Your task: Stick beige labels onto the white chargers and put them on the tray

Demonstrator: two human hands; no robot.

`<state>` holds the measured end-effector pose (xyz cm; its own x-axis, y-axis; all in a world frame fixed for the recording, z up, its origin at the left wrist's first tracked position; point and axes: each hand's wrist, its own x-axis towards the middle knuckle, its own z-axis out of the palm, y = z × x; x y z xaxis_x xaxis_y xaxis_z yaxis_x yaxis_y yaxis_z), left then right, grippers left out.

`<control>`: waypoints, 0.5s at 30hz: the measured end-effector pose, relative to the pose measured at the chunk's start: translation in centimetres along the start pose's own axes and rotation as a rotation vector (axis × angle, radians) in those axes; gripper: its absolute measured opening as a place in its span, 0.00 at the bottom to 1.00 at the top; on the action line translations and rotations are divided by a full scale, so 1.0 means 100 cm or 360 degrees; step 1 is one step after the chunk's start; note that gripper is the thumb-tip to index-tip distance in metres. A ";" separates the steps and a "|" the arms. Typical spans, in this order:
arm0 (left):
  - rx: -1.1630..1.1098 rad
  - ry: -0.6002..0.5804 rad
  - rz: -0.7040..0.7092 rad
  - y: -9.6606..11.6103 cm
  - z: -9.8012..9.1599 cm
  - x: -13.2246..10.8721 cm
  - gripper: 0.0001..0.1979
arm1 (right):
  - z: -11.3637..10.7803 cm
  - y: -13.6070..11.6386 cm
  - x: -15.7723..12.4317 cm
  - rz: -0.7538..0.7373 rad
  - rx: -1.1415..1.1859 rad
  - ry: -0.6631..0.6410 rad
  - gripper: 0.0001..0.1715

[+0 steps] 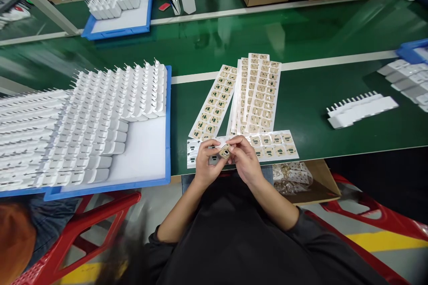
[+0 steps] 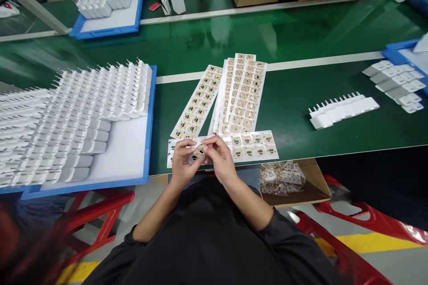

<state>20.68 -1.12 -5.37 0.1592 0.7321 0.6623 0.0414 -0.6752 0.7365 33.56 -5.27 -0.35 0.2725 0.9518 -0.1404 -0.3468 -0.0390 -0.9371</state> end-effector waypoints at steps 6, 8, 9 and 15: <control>-0.0372 -0.0012 -0.0235 -0.004 0.003 -0.003 0.16 | -0.008 0.005 0.000 -0.0032 -0.0117 -0.0169 0.21; -0.0420 -0.0037 -0.0256 -0.005 0.003 -0.003 0.16 | -0.006 0.010 -0.001 -0.0121 -0.0218 -0.0140 0.23; -0.0406 -0.0051 -0.0250 -0.005 0.003 -0.004 0.15 | -0.004 0.012 -0.001 -0.0170 -0.0273 -0.0105 0.24; -0.0183 -0.0115 -0.0139 -0.004 0.001 -0.003 0.17 | -0.007 -0.002 0.003 -0.0513 -0.0623 0.0018 0.09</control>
<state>20.76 -1.09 -5.83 0.2304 0.7764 0.5867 -0.0542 -0.5917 0.8043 34.37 -5.16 -0.41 0.3207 0.9310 0.1740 0.1181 0.1430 -0.9827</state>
